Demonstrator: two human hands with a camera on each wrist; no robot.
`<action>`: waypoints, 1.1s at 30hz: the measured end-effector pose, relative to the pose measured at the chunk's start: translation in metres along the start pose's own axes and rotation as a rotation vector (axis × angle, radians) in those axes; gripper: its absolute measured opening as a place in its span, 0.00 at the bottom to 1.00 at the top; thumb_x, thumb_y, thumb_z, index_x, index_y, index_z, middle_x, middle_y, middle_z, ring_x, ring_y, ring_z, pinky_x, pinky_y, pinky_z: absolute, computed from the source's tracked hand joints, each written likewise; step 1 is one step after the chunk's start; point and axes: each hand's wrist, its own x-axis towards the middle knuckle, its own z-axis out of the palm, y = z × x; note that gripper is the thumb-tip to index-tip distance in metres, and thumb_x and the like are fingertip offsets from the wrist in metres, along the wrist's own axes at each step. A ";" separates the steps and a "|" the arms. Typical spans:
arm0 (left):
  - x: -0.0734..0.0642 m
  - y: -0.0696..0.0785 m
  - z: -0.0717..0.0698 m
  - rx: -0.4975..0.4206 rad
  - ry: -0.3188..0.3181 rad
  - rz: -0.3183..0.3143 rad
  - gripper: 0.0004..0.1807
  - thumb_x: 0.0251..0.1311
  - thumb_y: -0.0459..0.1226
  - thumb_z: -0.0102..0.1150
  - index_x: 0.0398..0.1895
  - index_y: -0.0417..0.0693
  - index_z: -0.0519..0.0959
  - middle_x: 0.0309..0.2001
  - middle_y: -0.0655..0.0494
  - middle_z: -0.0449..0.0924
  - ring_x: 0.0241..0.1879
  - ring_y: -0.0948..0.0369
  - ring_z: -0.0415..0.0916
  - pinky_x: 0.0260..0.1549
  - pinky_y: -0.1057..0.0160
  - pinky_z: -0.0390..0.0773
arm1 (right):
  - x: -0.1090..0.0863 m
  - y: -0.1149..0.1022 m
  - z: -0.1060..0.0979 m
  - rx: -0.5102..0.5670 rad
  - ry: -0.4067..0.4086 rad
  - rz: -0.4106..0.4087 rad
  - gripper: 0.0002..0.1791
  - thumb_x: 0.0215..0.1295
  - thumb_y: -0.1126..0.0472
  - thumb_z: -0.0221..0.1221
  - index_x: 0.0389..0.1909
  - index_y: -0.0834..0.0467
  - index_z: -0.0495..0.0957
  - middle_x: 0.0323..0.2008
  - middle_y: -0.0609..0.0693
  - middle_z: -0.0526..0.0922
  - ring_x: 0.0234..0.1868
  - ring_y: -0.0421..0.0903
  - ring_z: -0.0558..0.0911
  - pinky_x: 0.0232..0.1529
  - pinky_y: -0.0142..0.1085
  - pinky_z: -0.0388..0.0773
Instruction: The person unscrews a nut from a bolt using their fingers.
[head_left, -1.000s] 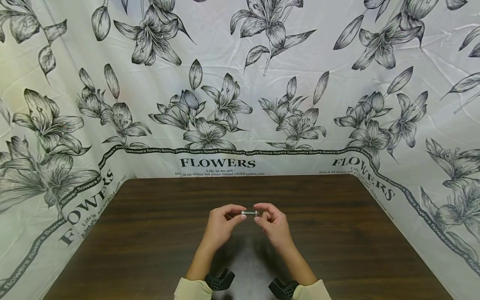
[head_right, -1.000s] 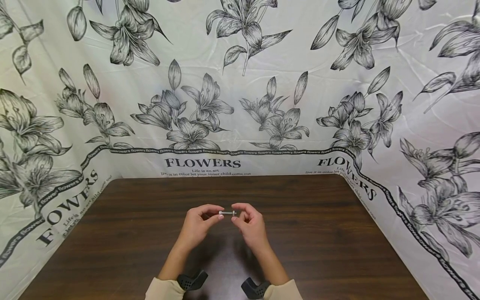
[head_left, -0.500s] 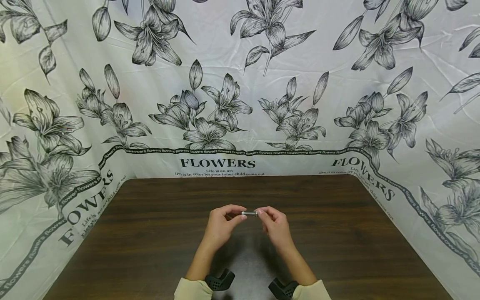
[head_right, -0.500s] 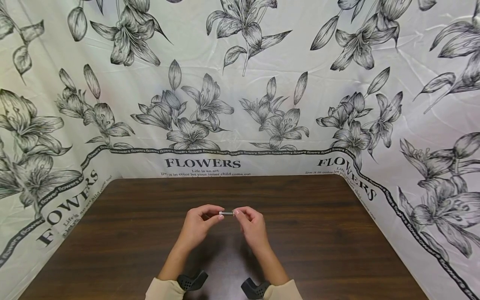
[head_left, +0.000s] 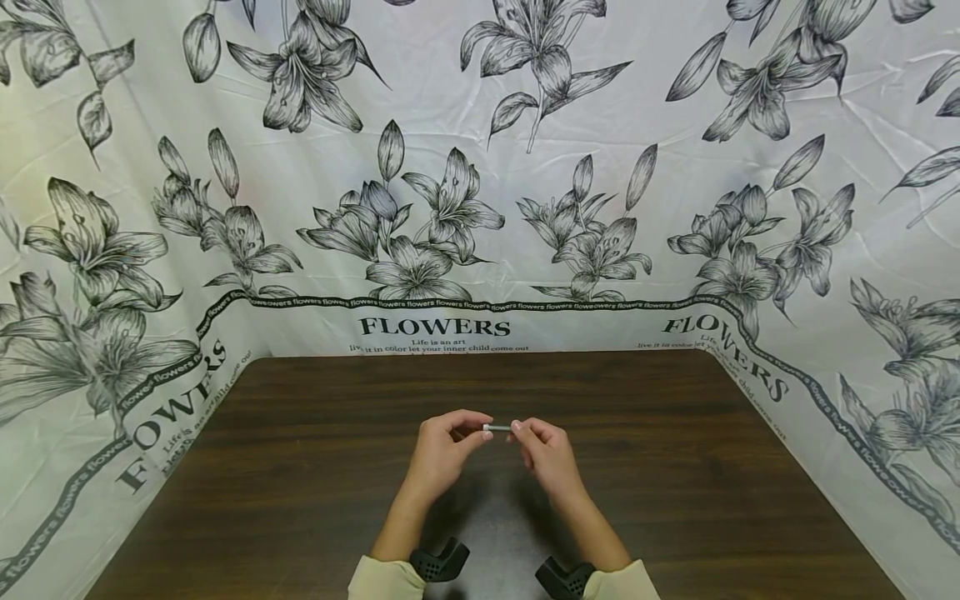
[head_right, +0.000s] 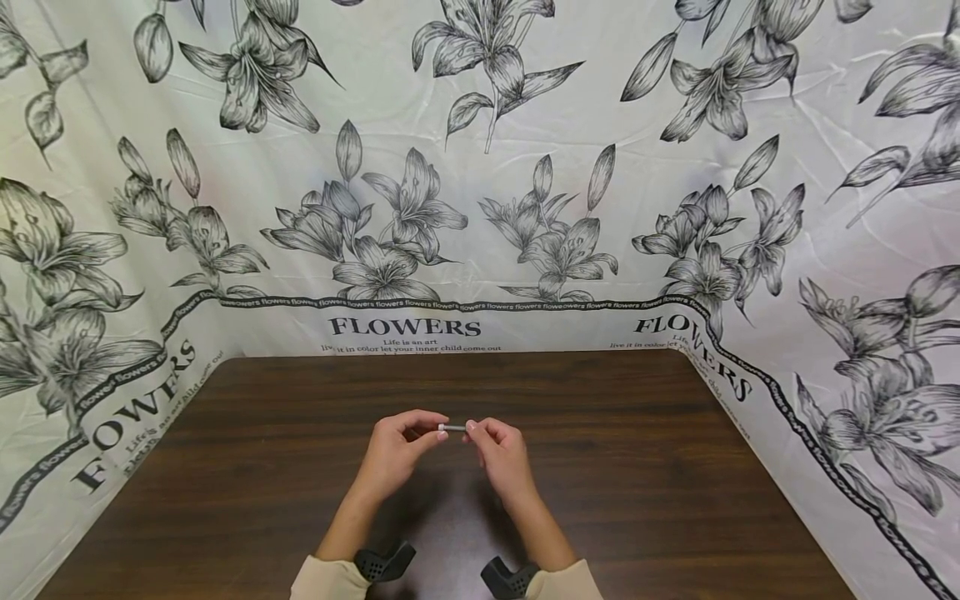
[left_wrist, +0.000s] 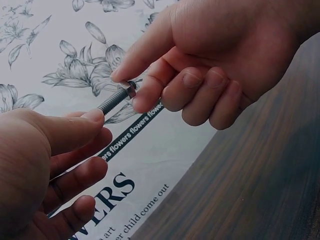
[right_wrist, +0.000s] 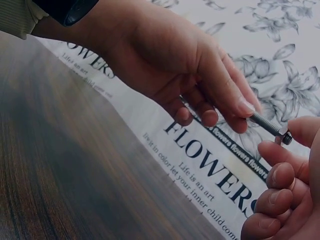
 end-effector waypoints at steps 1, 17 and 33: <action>0.000 0.003 -0.001 -0.001 -0.004 0.000 0.08 0.51 0.24 0.68 0.34 0.41 0.85 0.28 0.49 0.83 0.25 0.57 0.77 0.26 0.64 0.76 | 0.000 0.000 0.000 0.004 -0.002 -0.002 0.16 0.72 0.64 0.53 0.33 0.76 0.76 0.12 0.48 0.65 0.12 0.37 0.60 0.15 0.27 0.57; 0.000 0.004 -0.004 -0.022 -0.016 -0.034 0.09 0.52 0.25 0.68 0.35 0.42 0.85 0.29 0.51 0.84 0.27 0.56 0.78 0.29 0.62 0.77 | -0.001 -0.001 0.000 0.048 -0.020 -0.034 0.09 0.69 0.69 0.55 0.39 0.75 0.75 0.14 0.47 0.67 0.14 0.37 0.63 0.16 0.27 0.59; 0.000 0.006 -0.004 -0.026 -0.010 -0.032 0.08 0.52 0.25 0.68 0.36 0.37 0.85 0.30 0.50 0.84 0.27 0.56 0.78 0.29 0.61 0.77 | -0.003 0.000 0.000 0.084 -0.007 -0.154 0.12 0.64 0.74 0.57 0.46 0.77 0.75 0.14 0.45 0.65 0.14 0.35 0.64 0.15 0.26 0.59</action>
